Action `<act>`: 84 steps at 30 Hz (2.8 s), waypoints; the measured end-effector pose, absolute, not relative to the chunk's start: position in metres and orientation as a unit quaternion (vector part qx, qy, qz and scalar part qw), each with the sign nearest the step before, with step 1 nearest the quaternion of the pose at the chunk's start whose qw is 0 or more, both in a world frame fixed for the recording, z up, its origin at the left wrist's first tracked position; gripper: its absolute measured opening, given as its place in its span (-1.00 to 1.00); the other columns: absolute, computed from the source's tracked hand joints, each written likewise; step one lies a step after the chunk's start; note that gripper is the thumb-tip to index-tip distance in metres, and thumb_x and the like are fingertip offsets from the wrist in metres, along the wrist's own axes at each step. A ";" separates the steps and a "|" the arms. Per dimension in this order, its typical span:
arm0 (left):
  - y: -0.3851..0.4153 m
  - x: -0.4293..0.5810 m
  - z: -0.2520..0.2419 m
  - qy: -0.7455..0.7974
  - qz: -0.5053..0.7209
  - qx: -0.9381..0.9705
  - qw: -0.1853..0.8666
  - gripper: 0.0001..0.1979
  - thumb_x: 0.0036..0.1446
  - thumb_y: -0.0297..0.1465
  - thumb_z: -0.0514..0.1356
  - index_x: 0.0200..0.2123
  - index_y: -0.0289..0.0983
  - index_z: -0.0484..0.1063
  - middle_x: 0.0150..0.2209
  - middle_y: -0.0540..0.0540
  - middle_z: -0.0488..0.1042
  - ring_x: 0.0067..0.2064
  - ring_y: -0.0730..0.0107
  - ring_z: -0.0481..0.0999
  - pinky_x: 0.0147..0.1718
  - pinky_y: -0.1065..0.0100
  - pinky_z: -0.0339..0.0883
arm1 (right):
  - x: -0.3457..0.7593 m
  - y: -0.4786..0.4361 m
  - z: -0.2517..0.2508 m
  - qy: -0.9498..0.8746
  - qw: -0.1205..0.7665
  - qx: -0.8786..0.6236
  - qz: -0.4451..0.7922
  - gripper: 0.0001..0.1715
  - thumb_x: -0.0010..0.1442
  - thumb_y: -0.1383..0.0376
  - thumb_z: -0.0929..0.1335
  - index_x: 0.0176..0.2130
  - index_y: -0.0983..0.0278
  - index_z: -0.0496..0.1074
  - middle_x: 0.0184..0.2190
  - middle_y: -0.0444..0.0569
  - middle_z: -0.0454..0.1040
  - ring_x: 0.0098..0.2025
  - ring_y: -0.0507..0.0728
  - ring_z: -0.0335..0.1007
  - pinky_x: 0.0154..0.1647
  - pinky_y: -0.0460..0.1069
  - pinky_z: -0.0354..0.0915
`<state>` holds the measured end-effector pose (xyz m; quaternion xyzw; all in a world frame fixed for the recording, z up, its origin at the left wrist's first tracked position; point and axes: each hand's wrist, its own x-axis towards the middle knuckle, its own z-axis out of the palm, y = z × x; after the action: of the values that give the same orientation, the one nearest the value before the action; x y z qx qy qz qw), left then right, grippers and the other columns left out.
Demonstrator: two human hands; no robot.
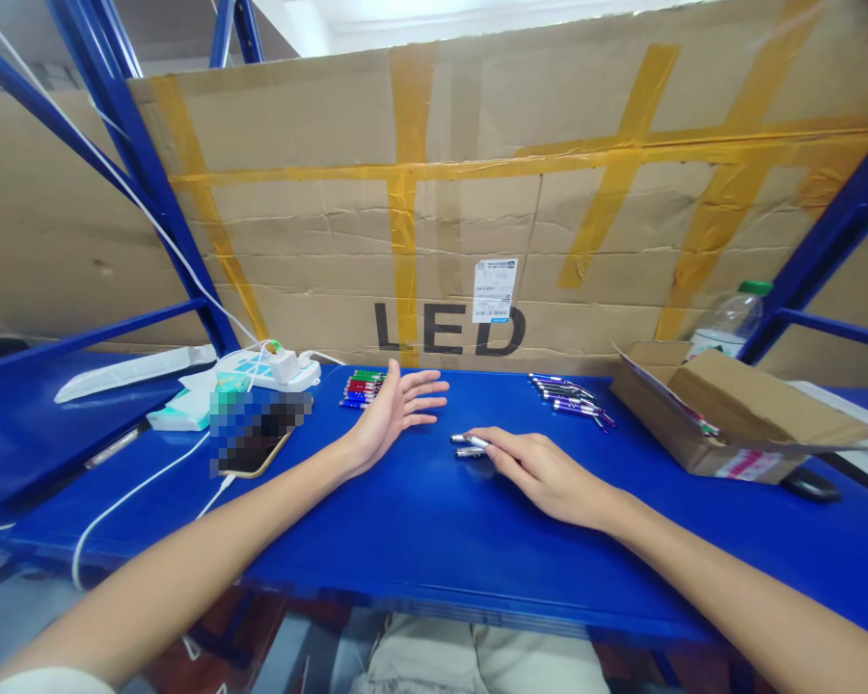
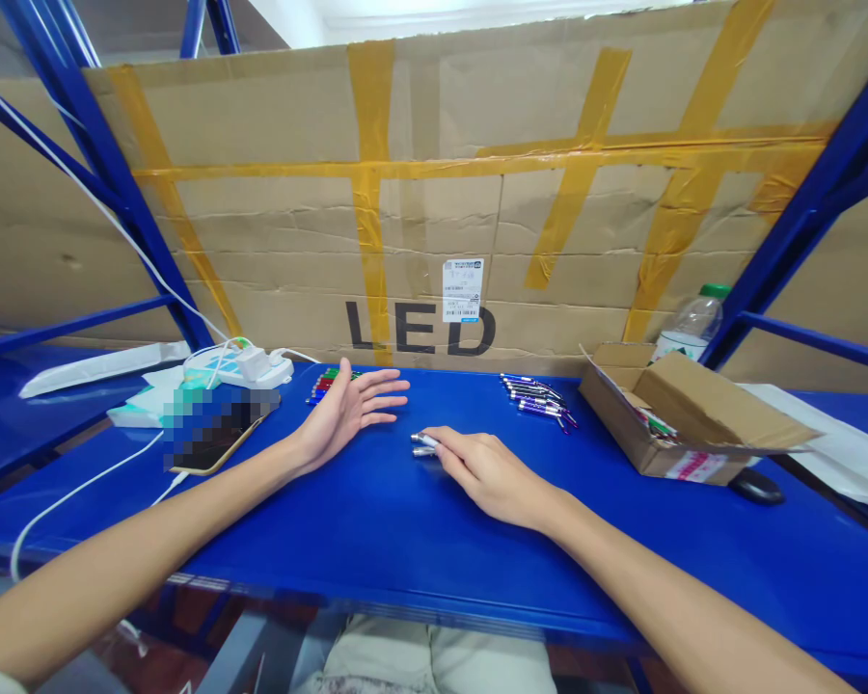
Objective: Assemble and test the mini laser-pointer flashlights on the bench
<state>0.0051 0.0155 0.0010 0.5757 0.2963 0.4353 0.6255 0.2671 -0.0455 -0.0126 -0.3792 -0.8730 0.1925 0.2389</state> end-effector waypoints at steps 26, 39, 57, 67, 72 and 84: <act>0.017 0.004 -0.001 0.299 0.428 0.577 0.628 -0.17 0.40 0.27 -0.14 0.28 -0.23 0.45 0.34 -0.33 0.47 0.30 -0.14 0.48 0.17 0.00 0.40 | 0.260 -0.051 -0.006 -0.904 0.188 -0.331 0.196 -0.76 0.43 0.10 0.42 -0.21 0.19 0.54 -0.32 -0.11 0.58 -0.26 0.13 0.46 -0.10 0.04 0.30; 0.016 0.006 0.001 0.302 0.432 0.574 0.627 -0.17 0.38 0.28 -0.12 0.26 -0.23 0.47 0.30 -0.33 0.50 0.29 -0.15 0.49 0.16 0.00 0.40 | 0.272 -0.038 -0.018 -0.891 0.199 -0.400 0.078 -0.72 0.55 0.20 0.27 0.12 0.15 0.50 -0.04 0.08 0.50 -0.02 0.27 0.37 0.05 0.18 0.29; 0.017 0.006 0.000 0.303 0.430 0.575 0.627 -0.13 0.39 0.29 -0.18 0.27 -0.25 0.45 0.29 -0.36 0.51 0.28 -0.14 0.50 0.16 0.00 0.40 | 0.268 -0.043 -0.014 -0.841 0.311 -0.419 0.144 -0.72 0.59 0.14 0.17 0.13 0.15 0.34 -0.02 0.02 0.59 -0.05 0.20 0.56 -0.03 0.07 0.38; 0.017 0.004 0.002 0.302 0.428 0.575 0.628 -0.14 0.41 0.27 -0.21 0.28 -0.25 0.43 0.29 -0.35 0.51 0.28 -0.11 0.49 0.14 0.03 0.41 | 0.267 -0.045 -0.012 -0.844 0.212 -0.460 0.177 -0.84 0.49 0.22 0.20 0.01 0.16 0.28 -0.42 -0.18 0.44 -0.43 0.15 0.38 -0.36 -0.01 0.10; 0.017 0.004 0.001 0.301 0.434 0.566 0.633 -0.17 0.39 0.27 -0.11 0.26 -0.25 0.46 0.27 -0.34 0.53 0.25 -0.10 0.51 0.08 0.09 0.43 | 0.265 -0.045 -0.013 -0.844 0.201 -0.461 0.187 -0.88 0.47 0.24 0.19 -0.02 0.15 0.25 -0.51 -0.24 0.36 -0.50 0.14 0.33 -0.39 -0.03 0.04; 0.017 0.005 0.000 0.294 0.434 0.564 0.638 -0.15 0.37 0.29 -0.07 0.27 -0.27 0.47 0.25 -0.36 0.54 0.23 -0.07 0.52 0.06 0.12 0.44 | 0.266 -0.047 -0.011 -0.853 0.216 -0.447 0.161 -0.85 0.42 0.27 0.24 -0.02 0.16 0.30 -0.53 -0.25 0.36 -0.52 0.12 0.31 -0.39 -0.03 0.03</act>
<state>0.0049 0.0167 0.0004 0.5641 0.2937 0.4338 0.6383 0.2659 -0.0468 -0.0110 -0.4472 -0.8529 0.1611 0.2157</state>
